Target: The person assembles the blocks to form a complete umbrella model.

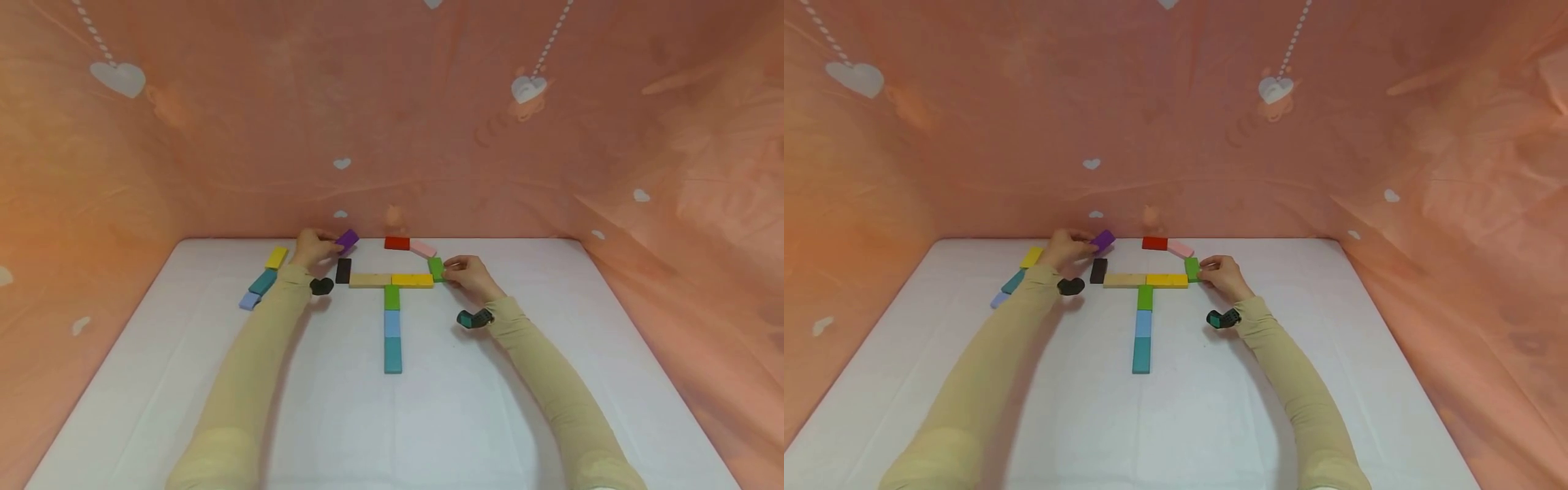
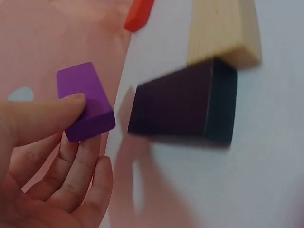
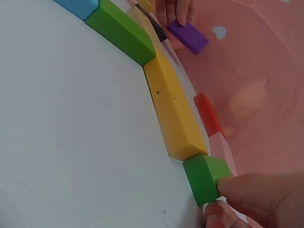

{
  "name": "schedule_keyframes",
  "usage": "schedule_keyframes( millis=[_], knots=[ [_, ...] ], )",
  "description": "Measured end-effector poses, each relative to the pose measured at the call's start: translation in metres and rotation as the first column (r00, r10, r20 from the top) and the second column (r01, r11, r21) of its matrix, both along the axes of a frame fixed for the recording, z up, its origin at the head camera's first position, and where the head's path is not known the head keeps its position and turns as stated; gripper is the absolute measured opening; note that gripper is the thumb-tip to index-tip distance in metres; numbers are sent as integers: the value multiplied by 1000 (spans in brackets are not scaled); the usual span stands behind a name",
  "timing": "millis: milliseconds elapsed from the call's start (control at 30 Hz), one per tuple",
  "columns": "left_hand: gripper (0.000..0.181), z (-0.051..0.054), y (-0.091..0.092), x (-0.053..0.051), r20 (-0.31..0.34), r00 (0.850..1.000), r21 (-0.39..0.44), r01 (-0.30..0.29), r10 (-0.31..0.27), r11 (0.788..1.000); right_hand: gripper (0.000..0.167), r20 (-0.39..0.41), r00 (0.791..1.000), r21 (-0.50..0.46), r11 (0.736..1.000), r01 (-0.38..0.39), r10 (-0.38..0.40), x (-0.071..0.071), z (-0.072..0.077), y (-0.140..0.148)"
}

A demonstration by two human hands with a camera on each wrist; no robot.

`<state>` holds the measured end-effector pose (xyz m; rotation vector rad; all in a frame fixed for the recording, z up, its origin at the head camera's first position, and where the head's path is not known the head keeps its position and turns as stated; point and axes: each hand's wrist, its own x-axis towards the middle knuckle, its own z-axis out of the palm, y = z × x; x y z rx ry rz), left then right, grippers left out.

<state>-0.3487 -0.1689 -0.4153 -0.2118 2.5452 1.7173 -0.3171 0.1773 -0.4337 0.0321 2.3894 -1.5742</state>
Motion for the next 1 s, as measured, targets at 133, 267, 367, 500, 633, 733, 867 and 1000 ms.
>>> schedule_keyframes(
  millis=[133,267,367,500,633,733,867,1000],
  knots=[
    [35,-3,3,-3,29,999,89,-28,25,996,35,-4,1000,-4,1000,-2,2,1,0,-1],
    [36,-6,5,-3,12,999,73,-47,46,996,35,-6,1000,7,1000,-6,6,2,1,-2],
    [33,-7,7,-2,-13,999,47,-42,43,998,34,-3,1000,13,1000,-3,3,1,1,-2],
    [31,-8,10,0,-8,999,33,-38,39,999,34,-1,1000,14,1000,5,-5,0,0,-1],
    [29,-9,15,1,-27,999,33,-43,44,999,34,-3,1000,9,1000,5,-5,0,1,-1],
    [29,-11,17,2,-70,997,8,-40,40,999,34,-1,1000,-5,1000,7,-7,1,1,-1],
    [28,-14,20,2,-114,993,-22,-46,43,999,33,0,1000,-18,1000,10,-10,2,2,-1],
    [25,-17,21,1,-114,992,4,-61,61,998,34,8,1000,-15,1000,10,-10,1,-1,0]
  ],
)
